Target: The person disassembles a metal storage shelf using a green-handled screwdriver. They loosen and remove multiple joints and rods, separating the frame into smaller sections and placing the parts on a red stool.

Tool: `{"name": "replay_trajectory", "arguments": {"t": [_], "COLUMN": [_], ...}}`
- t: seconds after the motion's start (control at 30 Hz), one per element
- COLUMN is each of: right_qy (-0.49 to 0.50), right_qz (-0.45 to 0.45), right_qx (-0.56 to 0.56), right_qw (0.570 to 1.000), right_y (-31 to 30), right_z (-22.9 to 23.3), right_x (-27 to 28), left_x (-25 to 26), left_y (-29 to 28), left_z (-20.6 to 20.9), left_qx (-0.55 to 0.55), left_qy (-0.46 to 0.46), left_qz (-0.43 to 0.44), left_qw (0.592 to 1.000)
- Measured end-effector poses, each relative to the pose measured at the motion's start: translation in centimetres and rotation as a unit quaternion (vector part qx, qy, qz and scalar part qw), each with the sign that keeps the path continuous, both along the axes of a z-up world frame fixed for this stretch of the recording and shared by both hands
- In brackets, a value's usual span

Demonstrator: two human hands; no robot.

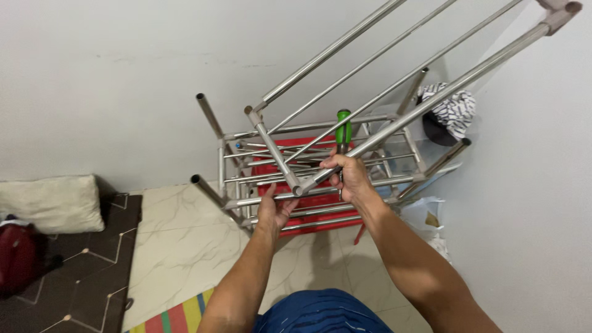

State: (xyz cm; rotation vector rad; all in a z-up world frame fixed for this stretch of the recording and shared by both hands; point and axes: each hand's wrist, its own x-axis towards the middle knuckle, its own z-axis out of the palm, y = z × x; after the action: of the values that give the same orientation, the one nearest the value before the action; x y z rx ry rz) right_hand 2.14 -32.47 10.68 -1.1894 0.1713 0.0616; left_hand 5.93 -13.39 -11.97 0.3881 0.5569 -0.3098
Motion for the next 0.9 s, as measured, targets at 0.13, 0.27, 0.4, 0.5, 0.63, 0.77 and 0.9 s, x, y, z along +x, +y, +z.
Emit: {"name": "replay_trajectory", "arguments": {"t": [0.13,0.27,0.4,0.5,0.63,0.77,0.9], "right_qy": [-0.004,0.015,0.02,0.004,0.0,-0.031,-0.031], "right_qz": [-0.005,-0.015,-0.014,0.008,0.017,0.046,0.061], "right_qx": [-0.015,-0.031,-0.057,-0.06,-0.052,-0.04,-0.04], "right_qw": [1.0,0.999,0.998,0.998,0.999,0.998,0.997], "right_y": [-2.1,-4.5,-6.5,-7.2,-7.1,-6.4,-6.0], "right_z": [0.4,0.5,0.5,0.5,1.0,1.8,2.4], "right_x": [0.4,1.1,1.5,1.5,1.9,2.4,2.7], "left_x": [-0.4,-0.5,-0.8,-1.1,-0.8,0.1,0.3], "left_y": [-3.4,-6.2,-7.3,-6.8,-6.6,-6.4,-6.2], "left_z": [-0.1,1.6,2.7,3.2,3.4,3.2,3.8], "left_qx": [-0.044,-0.097,-0.134,-0.128,-0.114,-0.084,-0.084], "left_qy": [-0.082,-0.12,-0.179,-0.201,-0.214,-0.19,-0.202], "left_qz": [0.043,0.076,0.079,0.073,0.069,0.069,0.084], "left_qw": [0.995,0.985,0.972,0.969,0.968,0.976,0.972]}}
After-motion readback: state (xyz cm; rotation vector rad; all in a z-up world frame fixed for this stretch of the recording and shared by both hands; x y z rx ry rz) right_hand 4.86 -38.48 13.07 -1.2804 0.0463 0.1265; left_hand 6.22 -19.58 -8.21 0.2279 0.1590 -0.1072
